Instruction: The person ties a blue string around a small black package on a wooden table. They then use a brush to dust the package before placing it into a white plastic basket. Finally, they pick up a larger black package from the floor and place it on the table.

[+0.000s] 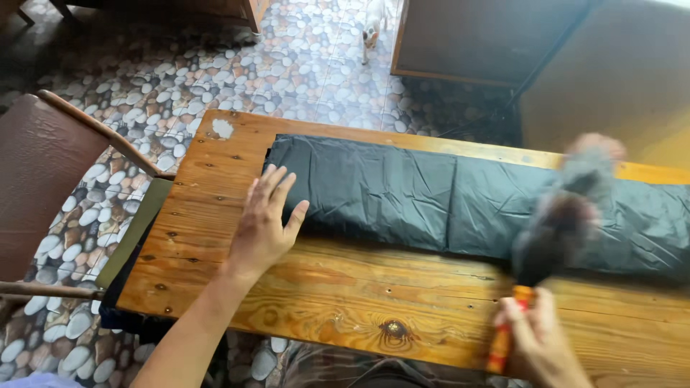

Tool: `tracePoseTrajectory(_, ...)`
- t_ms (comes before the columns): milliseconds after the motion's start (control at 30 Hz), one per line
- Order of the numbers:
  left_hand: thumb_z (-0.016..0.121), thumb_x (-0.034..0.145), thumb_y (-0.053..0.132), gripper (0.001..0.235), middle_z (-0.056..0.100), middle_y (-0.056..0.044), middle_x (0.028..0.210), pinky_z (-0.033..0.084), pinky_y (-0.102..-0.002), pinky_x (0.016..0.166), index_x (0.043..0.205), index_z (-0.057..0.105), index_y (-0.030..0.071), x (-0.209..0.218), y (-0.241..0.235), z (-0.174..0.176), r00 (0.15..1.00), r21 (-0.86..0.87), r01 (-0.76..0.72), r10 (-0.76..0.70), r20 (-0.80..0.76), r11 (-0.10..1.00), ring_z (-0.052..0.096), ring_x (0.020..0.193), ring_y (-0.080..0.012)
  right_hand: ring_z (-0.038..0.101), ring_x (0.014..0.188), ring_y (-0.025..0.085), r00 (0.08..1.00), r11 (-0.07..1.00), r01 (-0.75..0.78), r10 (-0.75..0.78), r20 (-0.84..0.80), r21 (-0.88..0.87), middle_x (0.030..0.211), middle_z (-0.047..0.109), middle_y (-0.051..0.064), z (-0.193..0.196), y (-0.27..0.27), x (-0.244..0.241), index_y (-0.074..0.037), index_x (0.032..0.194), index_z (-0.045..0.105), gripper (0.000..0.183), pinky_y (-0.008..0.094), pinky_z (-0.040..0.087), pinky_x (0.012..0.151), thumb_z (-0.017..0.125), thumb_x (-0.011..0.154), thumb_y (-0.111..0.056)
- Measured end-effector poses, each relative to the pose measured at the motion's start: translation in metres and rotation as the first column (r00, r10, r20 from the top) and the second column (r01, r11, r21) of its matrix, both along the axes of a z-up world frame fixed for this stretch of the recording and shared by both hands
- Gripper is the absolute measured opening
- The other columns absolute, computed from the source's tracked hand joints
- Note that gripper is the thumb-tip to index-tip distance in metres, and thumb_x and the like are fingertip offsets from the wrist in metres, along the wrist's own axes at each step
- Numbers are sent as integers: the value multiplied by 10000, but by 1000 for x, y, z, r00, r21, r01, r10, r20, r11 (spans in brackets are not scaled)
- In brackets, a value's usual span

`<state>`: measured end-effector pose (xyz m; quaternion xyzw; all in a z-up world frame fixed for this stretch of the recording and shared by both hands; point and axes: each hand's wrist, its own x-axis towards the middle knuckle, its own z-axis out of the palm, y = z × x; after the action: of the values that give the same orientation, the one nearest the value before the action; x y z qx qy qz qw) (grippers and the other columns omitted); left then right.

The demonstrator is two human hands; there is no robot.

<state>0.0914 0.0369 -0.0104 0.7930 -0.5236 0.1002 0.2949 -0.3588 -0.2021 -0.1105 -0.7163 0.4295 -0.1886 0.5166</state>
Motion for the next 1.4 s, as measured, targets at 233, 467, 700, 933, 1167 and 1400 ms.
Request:
tracePoseTrajectory(233,504,946,87,82,469,-79,969,419,-411,781,971,426,94,32,-11,-27,984,-170,-10,-20,-177,985,439,837,-209,729,1110,176,733,750,-656,660,-165,85,1302,736,2,146,115,144,-300,1542,386,557,275,468,969,429,995,-400)
tracePoseTrajectory(467,481,1045,360,482,507,-209,1523,220,-578,1220,1468,558,142,34,6,-49,969,147,-247,241,61,958,394,1473,-340,751,1181,165,716,823,-567,475,-512,-30,1297,774,-52,112,70,116,-463,1576,308,667,276,536,1006,529,948,-432)
tracePoseTrajectory(700,560,989,234,323,461,-262,1554,215,-580,1240,1227,612,21,49,16,-52,939,108,-342,341,28,933,358,1501,-392,713,525,468,716,953,242,-303,-629,-184,886,766,231,101,-51,-13,-172,1733,302,659,532,559,607,455,1113,-336)
tracePoseTrajectory(933,522,1000,564,743,328,-198,1640,196,-538,1288,1483,444,5,-11,-26,-5,970,99,94,-114,216,991,262,1547,-316,579,1354,454,558,997,35,-82,-826,-75,1416,619,273,103,16,17,-483,1663,115,770,462,412,1167,398,949,-535)
tracePoseTrajectory(1167,549,971,568,761,377,-229,1601,140,-513,1272,1506,455,35,-12,-23,-14,951,238,236,-275,145,942,283,1526,-359,827,870,221,701,802,-518,198,-685,-299,1152,802,-195,93,47,33,-579,1546,236,722,378,668,744,542,894,-523)
tracePoseTrajectory(1400,580,976,512,679,435,-179,1596,205,-481,1264,1483,518,65,-3,-14,-14,954,174,250,-274,125,952,340,1521,-310,862,695,431,357,504,-650,-458,-814,-569,1627,464,92,49,-68,-112,-48,1480,376,651,631,627,697,319,956,-431)
